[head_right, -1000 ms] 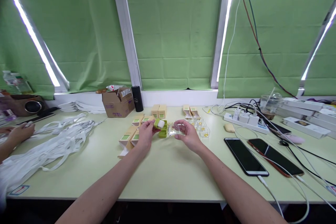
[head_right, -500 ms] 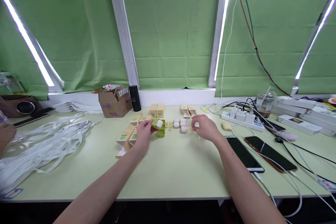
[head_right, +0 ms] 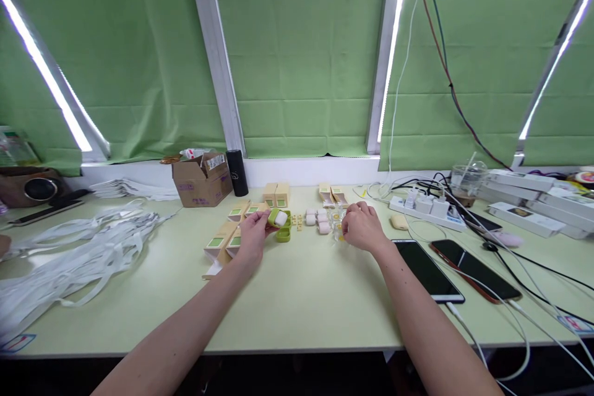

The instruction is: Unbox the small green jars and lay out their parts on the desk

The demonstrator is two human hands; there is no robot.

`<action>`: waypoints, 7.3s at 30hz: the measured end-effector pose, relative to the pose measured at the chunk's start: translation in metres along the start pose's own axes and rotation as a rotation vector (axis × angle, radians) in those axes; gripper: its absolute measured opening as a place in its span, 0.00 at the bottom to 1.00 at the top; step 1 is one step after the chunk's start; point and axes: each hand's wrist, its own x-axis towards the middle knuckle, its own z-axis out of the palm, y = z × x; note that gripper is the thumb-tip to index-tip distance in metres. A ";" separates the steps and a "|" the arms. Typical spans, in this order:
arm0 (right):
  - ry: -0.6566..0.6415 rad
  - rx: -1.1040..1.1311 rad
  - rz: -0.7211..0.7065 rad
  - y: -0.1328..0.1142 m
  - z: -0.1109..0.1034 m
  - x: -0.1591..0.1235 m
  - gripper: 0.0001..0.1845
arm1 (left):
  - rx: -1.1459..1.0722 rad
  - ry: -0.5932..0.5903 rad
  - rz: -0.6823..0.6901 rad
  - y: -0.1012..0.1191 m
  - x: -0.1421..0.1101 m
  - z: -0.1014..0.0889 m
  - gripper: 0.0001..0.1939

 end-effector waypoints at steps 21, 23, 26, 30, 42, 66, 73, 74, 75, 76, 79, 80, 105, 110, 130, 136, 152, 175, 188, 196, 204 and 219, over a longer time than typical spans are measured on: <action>0.247 0.228 -0.133 -0.018 -0.002 0.002 0.18 | -0.034 -0.099 0.010 -0.008 0.001 -0.003 0.19; 0.336 0.317 -0.219 -0.034 0.000 0.002 0.17 | -0.048 -0.127 0.008 -0.008 0.000 -0.003 0.20; 0.406 0.466 -0.324 -0.058 0.007 0.001 0.19 | -0.075 -0.185 0.008 -0.006 -0.003 -0.002 0.20; 0.411 0.610 -0.427 -0.087 0.010 -0.001 0.28 | -0.061 -0.248 0.002 -0.003 -0.011 0.001 0.20; 0.285 0.723 -0.563 -0.109 0.014 0.003 0.28 | 0.078 -0.341 -0.024 0.001 -0.016 0.002 0.20; -0.175 1.950 0.169 -0.100 0.042 0.005 0.26 | 0.211 -0.399 0.020 -0.007 -0.013 0.002 0.20; -0.038 1.721 0.145 -0.102 0.044 0.006 0.28 | 0.271 -0.414 0.076 -0.008 -0.013 0.001 0.22; -0.012 1.666 0.139 -0.102 0.045 0.006 0.28 | 0.271 -0.424 0.098 -0.009 -0.013 0.001 0.22; 0.010 1.615 0.130 -0.102 0.046 0.007 0.28 | 0.271 -0.435 0.118 -0.009 -0.013 0.000 0.22; 0.029 1.573 0.120 -0.101 0.046 0.007 0.28 | 0.272 -0.447 0.137 -0.009 -0.013 0.000 0.23; 0.074 1.500 0.089 -0.102 0.046 0.008 0.29 | 0.282 -0.490 0.177 -0.010 -0.013 -0.001 0.24; 0.093 1.485 0.081 -0.102 0.047 0.008 0.30 | 0.288 -0.503 0.184 -0.011 -0.012 -0.001 0.24; 0.365 0.777 -0.197 -0.095 0.040 -0.002 0.18 | 0.446 -0.502 0.336 -0.010 -0.022 0.001 0.19; 0.412 0.573 -0.285 -0.095 0.038 -0.006 0.21 | 0.528 -0.520 0.431 -0.006 -0.027 0.001 0.14; 0.410 0.373 -0.363 -0.098 0.035 -0.009 0.17 | 0.672 -0.491 0.644 -0.009 -0.030 0.001 0.12; 0.398 0.347 -0.346 -0.099 0.037 -0.007 0.13 | 0.684 -0.438 0.631 -0.008 -0.033 0.004 0.12; 0.379 0.426 -0.315 -0.102 0.035 -0.005 0.11 | 0.713 -0.431 0.597 0.000 -0.031 0.006 0.11; 0.104 1.854 0.195 -0.086 0.030 0.010 0.24 | 0.611 -0.332 0.465 -0.005 -0.021 -0.003 0.20; 0.168 1.930 0.166 -0.086 0.021 0.007 0.25 | 0.568 -0.207 0.417 -0.002 -0.016 -0.005 0.21; 0.349 1.404 0.149 -0.072 0.031 0.019 0.32 | 0.579 -0.184 0.453 -0.004 -0.014 -0.006 0.20; 0.439 0.524 -0.127 -0.060 0.056 0.020 0.19 | 0.616 -0.172 0.480 -0.006 -0.014 -0.005 0.20; 0.337 0.070 -0.226 -0.064 0.072 0.018 0.19 | 0.679 -0.172 0.546 -0.007 -0.014 -0.005 0.18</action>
